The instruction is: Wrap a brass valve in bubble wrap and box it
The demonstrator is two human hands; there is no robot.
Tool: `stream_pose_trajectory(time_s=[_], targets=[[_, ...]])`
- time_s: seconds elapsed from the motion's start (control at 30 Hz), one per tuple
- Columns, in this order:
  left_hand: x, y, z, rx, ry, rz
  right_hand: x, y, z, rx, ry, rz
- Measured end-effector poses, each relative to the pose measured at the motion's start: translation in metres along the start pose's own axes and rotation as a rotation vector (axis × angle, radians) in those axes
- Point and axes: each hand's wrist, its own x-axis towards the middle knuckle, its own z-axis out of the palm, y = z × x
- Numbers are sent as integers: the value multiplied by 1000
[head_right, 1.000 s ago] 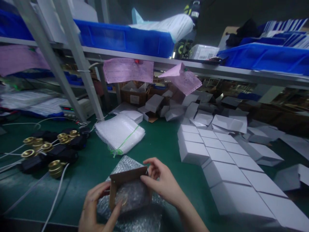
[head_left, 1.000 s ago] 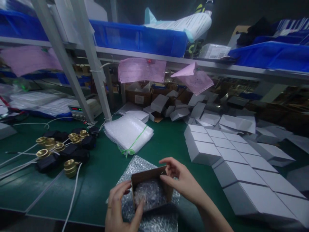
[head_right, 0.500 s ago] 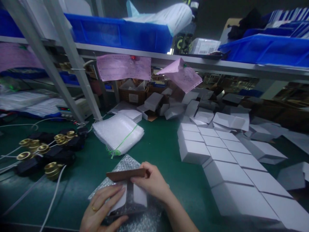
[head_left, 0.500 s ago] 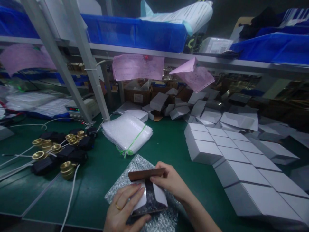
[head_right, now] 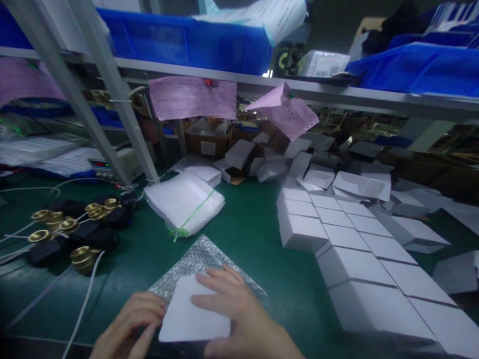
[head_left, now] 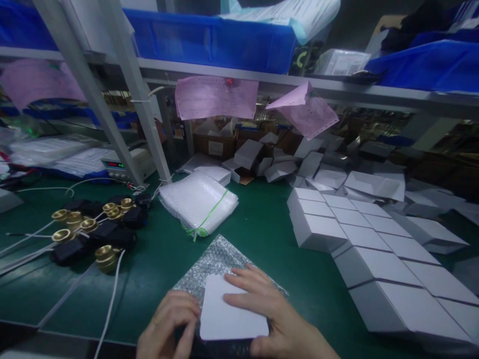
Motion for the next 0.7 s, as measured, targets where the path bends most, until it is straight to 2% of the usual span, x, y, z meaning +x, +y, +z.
stream_pose_trajectory(time_s=[0.03,0.1,0.2,0.27,0.4,0.57,0.63,0.7], targets=[[2,0,-3,5,-3,-52,-1,1,2,-22,-16,23],[6,-2,-7,38,-120,-118,0,-1,4,-77,-42,43],[12,-9,-5,-13,-409,-98,6,-10,2,-130,-59,34],[13,-13,-3,-49,-507,-54,7,-16,-1,-151,-67,27],[12,-19,-3,-12,-555,38,1,-11,9,-222,-17,-37],[16,-18,-2,78,-548,165,-10,13,38,-350,263,-235],[19,-17,-2,117,-543,206,-10,12,37,-357,251,-213],[23,-15,-4,151,-552,229,-8,5,27,-319,191,-159]])
